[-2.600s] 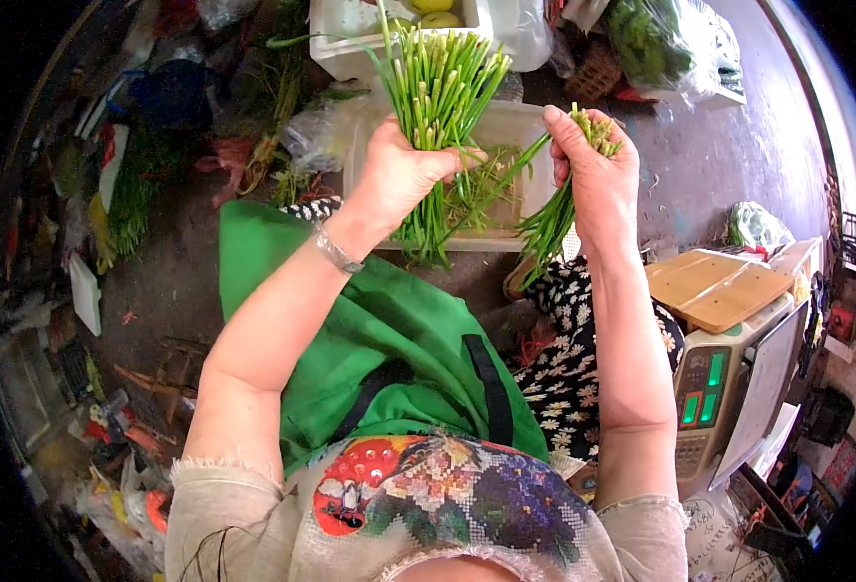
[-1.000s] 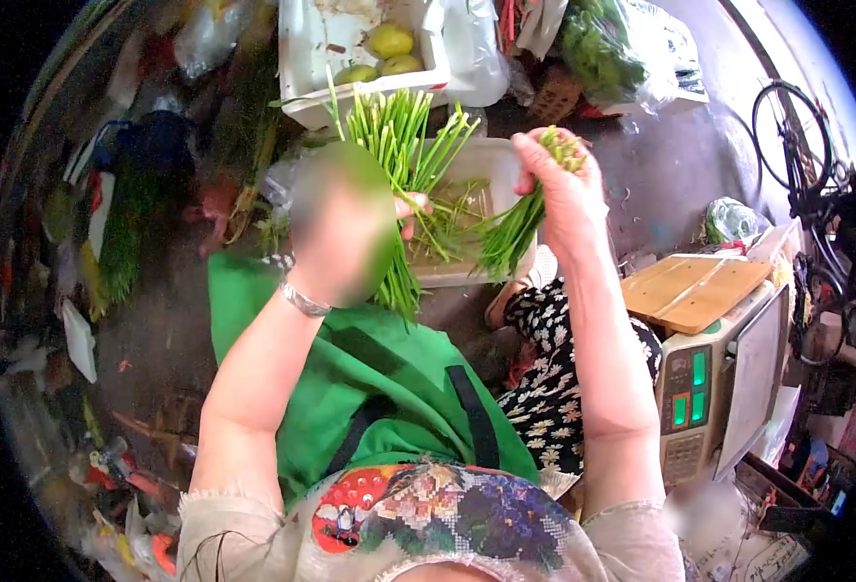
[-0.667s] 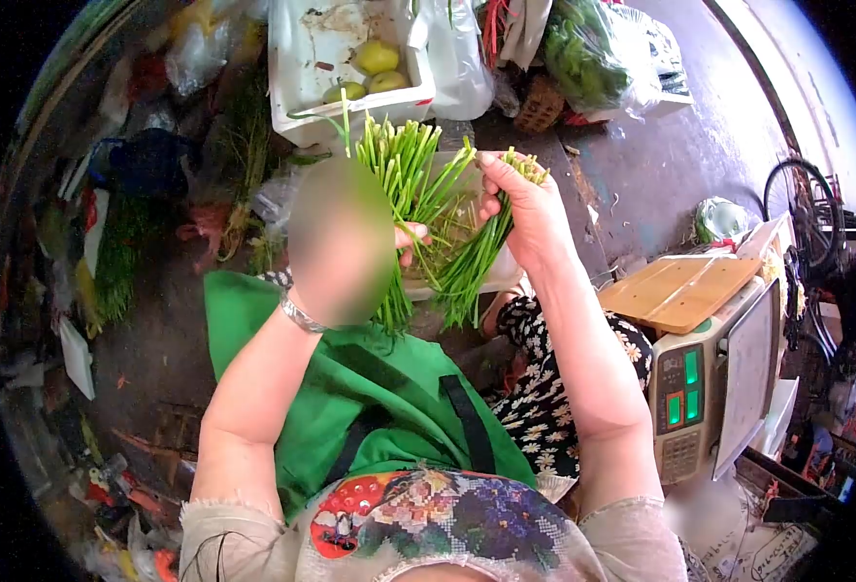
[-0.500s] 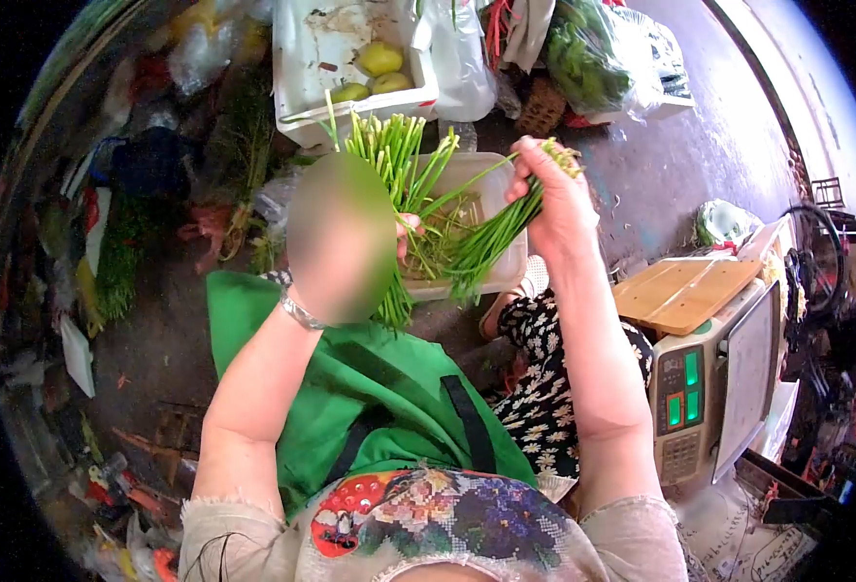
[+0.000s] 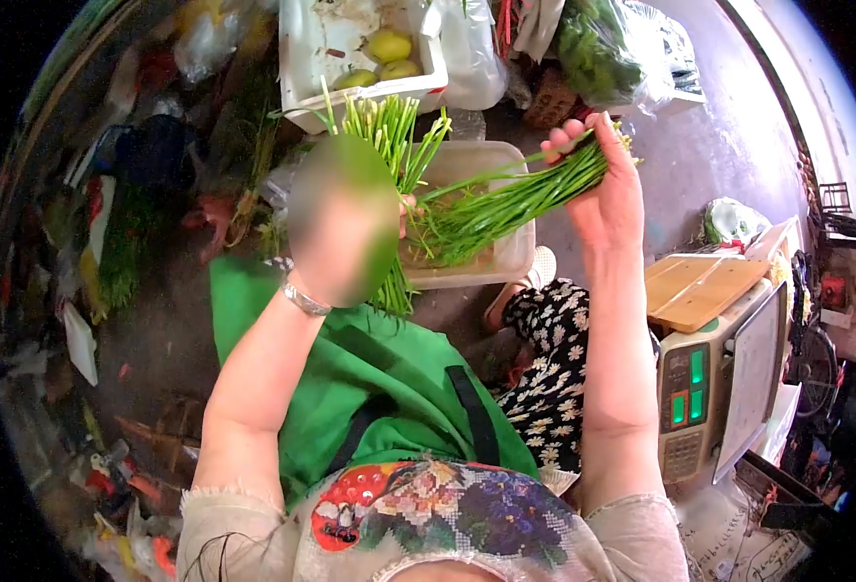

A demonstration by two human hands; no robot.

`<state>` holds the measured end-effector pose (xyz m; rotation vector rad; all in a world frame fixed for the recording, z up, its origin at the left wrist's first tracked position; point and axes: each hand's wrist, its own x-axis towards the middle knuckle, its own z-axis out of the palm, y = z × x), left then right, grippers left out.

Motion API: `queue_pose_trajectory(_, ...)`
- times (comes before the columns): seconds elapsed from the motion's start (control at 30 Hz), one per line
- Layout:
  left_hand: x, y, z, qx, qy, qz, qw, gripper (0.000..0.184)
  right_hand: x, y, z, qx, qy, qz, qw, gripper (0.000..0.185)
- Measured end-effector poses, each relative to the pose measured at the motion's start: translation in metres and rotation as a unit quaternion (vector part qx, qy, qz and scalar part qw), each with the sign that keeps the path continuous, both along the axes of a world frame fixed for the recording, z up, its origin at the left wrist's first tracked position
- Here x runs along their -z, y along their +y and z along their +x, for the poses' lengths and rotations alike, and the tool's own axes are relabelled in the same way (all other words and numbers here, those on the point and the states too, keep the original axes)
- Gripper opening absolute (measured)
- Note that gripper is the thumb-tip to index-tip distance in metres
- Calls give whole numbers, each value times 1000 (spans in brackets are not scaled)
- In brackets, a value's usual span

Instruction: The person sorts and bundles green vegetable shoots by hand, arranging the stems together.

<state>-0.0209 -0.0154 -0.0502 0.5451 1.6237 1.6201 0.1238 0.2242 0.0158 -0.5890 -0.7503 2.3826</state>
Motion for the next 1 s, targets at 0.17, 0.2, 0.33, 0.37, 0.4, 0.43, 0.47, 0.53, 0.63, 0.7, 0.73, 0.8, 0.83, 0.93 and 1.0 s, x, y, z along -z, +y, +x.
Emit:
queue_pose_trajectory(0.17,-4,0,0,-17,-26,3,1000,19,-5,12,6,-26,40,41,998,15)
queue_pose_trajectory(0.2,-1,-2,-2,-18,15,-11,1000,18,-4,17,7,-2,41,48,998,16)
queue_pose_trajectory(0.33,-5,1,-2,-41,-4,-12,999,18,-5,22,11,69,33,29,997,15)
queue_pose_trajectory(0.37,-14,3,1,-63,-71,-1,995,18,-3,21,10,68,31,28,997,15)
queue_pose_trajectory(0.4,-19,4,5,-64,-72,-2,995,18,1,19,7,56,-21,62,996,15)
queue_pose_trajectory(0.43,-22,4,8,-54,-101,8,993,19,3,15,3,42,-71,94,992,16)
queue_pose_trajectory(0.47,-24,4,9,-44,-128,17,991,19,2,5,-1,31,-96,115,988,15)
queue_pose_trajectory(0.53,-14,2,11,-22,-104,49,993,22,13,-10,-8,-24,-154,165,974,17)
queue_pose_trajectory(0.63,-15,3,15,38,-102,4,994,26,17,-36,-18,-106,-181,190,959,17)
queue_pose_trajectory(0.7,-18,3,20,48,-115,-6,992,27,20,-42,-19,-125,-177,183,959,17)
queue_pose_trajectory(0.73,-19,3,21,44,-125,-8,991,28,24,-43,-19,-130,-158,177,963,18)
queue_pose_trajectory(0.8,-15,2,17,49,-129,-6,990,28,20,-42,-19,-124,-155,175,964,17)
queue_pose_trajectory(0.83,-11,1,14,60,-125,-9,990,29,19,-41,-18,-118,-153,173,966,15)
queue_pose_trajectory(0.93,-15,2,14,61,-107,-5,992,31,16,-42,-19,-72,-137,134,979,10)
queue_pose_trajectory(1.0,-20,2,15,50,-94,2,994,32,23,-33,-18,-51,-105,117,986,10)
